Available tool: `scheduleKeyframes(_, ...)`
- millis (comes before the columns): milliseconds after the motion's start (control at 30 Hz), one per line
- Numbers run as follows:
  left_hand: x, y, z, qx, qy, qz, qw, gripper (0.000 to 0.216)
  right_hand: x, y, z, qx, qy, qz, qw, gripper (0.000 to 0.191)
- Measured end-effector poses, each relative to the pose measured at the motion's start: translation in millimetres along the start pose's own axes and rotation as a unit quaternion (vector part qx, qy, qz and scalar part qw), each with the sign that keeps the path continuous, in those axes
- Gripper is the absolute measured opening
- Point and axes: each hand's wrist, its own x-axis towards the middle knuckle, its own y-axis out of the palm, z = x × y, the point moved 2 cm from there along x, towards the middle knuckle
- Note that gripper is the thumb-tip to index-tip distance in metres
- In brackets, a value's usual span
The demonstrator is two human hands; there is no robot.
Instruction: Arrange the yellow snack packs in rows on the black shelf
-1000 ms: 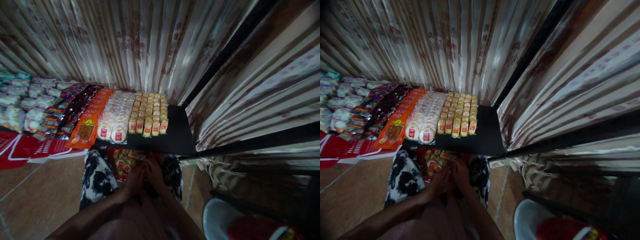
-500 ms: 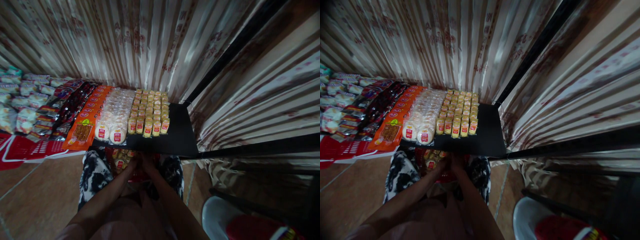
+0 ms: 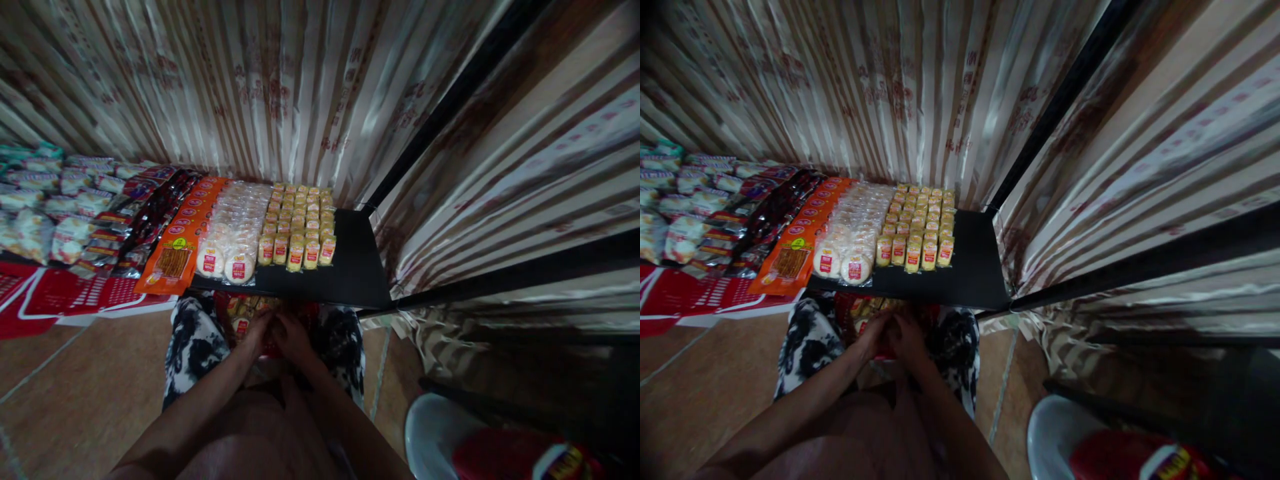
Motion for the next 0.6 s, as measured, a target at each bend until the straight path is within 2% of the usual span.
scheduleKeyframes(167,-24,4,-15,-0.065,-0.029,0.019,0.997,0.017,-18,-17,11,0.126,-0.002,-0.053,0.991,0.03)
scheduleKeyframes(267,-36,7,-23,-0.105,-0.043,0.028,0.993,0.013,-25,-27,11,0.144,0.022,-0.089,0.985,0.027)
scheduleKeyframes(400,-51,15,-29,-0.152,-0.049,0.038,0.986,0.013,-29,-33,10,0.16,0.051,-0.103,0.98,0.027)
scheduleKeyframes(600,-64,33,-34,-0.116,-0.018,0.108,0.987,0.013,-32,-41,14,0.218,0.078,-0.116,0.966,0.032)
